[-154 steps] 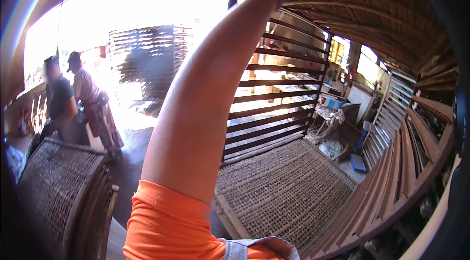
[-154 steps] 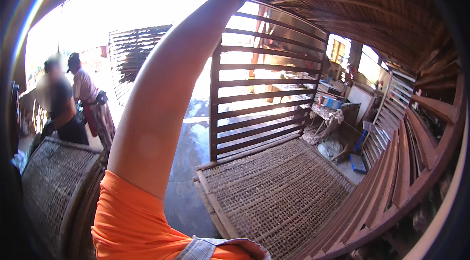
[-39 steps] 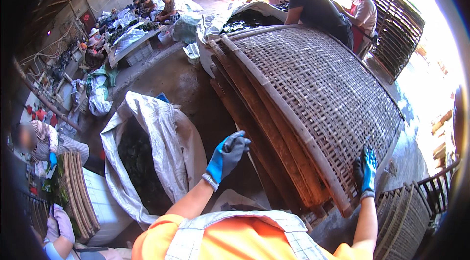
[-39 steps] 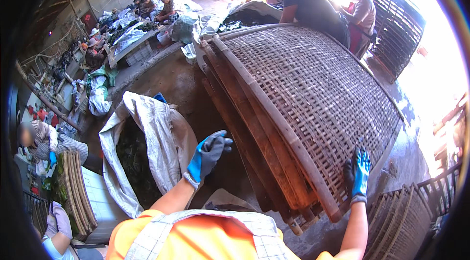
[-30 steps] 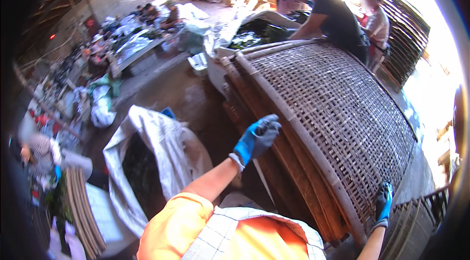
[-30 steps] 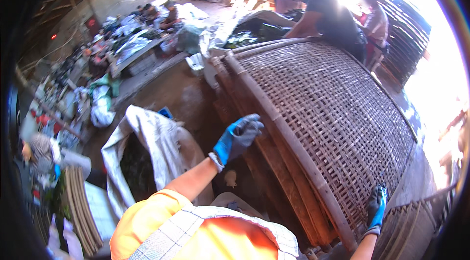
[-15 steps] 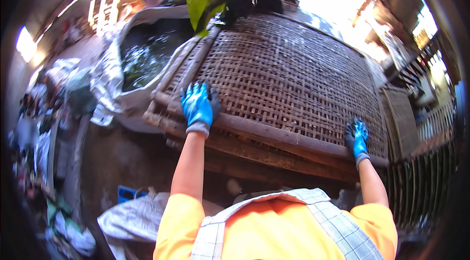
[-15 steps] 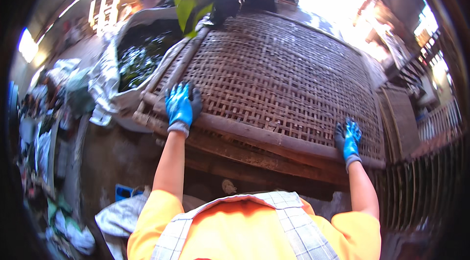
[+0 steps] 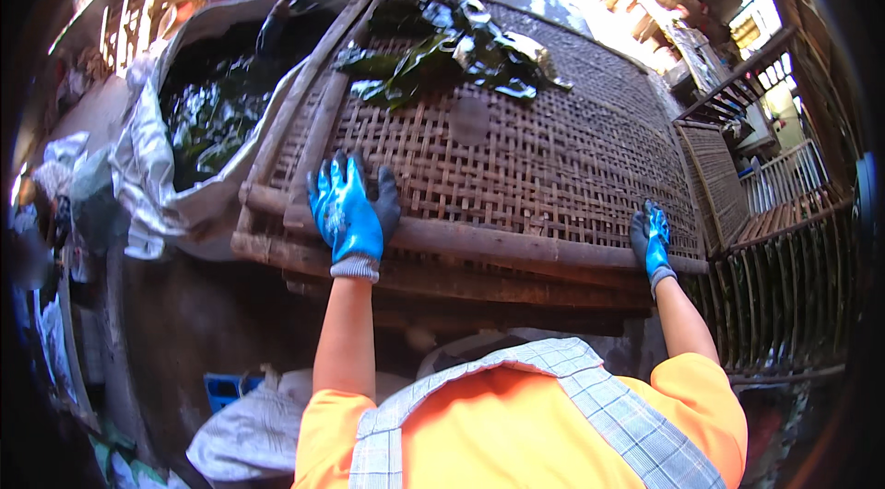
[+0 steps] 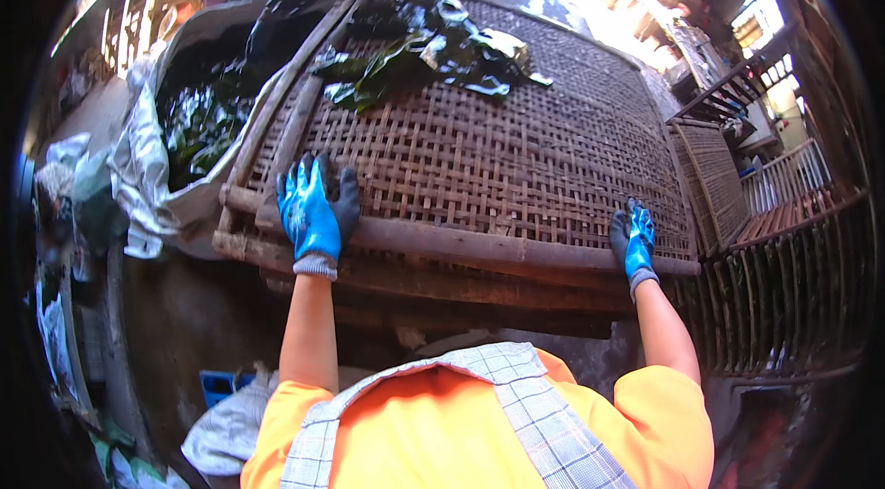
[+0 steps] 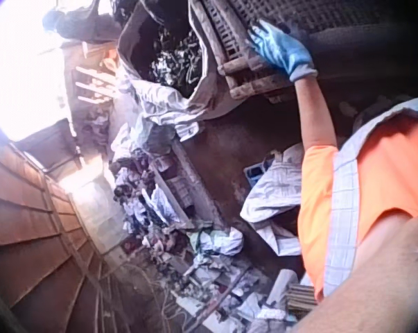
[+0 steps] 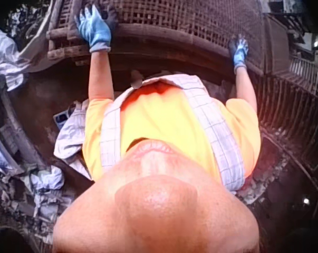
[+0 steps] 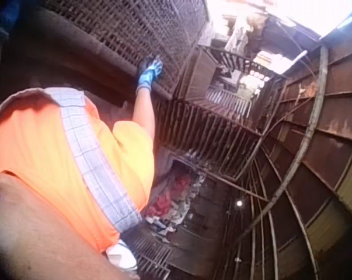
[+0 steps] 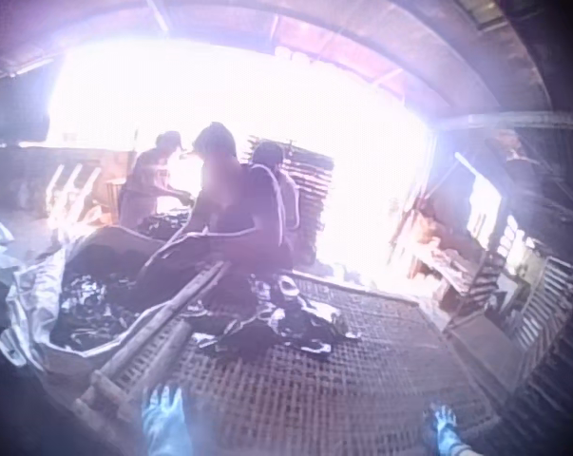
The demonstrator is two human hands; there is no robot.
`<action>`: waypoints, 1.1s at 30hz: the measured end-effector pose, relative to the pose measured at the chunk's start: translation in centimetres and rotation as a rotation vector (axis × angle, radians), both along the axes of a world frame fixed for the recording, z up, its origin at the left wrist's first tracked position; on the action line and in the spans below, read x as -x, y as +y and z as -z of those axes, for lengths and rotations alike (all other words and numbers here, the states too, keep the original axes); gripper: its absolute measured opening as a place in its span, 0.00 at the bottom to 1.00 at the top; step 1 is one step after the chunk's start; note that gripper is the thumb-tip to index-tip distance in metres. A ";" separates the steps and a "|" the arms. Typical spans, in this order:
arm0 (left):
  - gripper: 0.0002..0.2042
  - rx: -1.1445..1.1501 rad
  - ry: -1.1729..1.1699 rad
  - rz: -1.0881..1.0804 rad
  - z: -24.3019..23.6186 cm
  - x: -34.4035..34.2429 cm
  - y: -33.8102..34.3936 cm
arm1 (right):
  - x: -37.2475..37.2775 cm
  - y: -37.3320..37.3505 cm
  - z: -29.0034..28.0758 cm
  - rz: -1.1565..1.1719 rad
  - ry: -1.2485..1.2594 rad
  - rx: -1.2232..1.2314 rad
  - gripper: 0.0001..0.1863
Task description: The person takes green leaves from a bag and lays them flat onto a woven tray. They fold the leaves and arrange them in rows on the tray. They then lift the tray and place it into a drying rack before starting a new tray on the work surface.
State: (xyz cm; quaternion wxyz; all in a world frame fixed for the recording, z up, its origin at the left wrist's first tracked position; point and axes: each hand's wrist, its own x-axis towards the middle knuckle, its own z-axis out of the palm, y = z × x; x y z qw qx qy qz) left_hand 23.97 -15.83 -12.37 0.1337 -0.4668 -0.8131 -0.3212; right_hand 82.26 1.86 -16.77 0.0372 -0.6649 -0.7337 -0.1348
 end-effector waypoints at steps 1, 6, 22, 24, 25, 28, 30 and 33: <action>0.22 -0.036 0.016 0.001 0.1 -0.3 -0.1 | -0.9 0.1 -0.3 -0.095 0.083 -0.019 0.25; 0.25 -0.130 0.096 0.009 2.6 -1.5 1.3 | -4.0 0.4 -2.0 -0.129 -0.858 0.246 0.26; 0.22 0.014 -0.002 -0.016 -3.5 -10.5 2.7 | -10.0 3.2 -7.3 -0.374 0.624 0.193 0.22; 0.22 0.018 0.026 -0.026 -3.0 -10.3 3.5 | -9.2 2.3 -7.7 -0.379 0.578 0.149 0.22; 0.22 0.070 0.021 -0.039 -3.9 -11.0 3.6 | -9.2 2.1 -8.1 -0.387 0.500 0.149 0.22; 0.23 0.027 0.016 -0.042 -4.0 -11.3 3.4 | -7.5 2.0 -8.2 -0.294 0.573 0.160 0.23; 0.24 -0.011 -0.044 -0.025 -3.9 -11.3 3.3 | -7.6 1.8 -8.0 -0.464 0.489 0.126 0.23; 0.22 0.031 -0.089 -0.041 -4.3 -11.7 3.3 | -5.7 1.4 -10.3 -0.469 0.465 0.206 0.19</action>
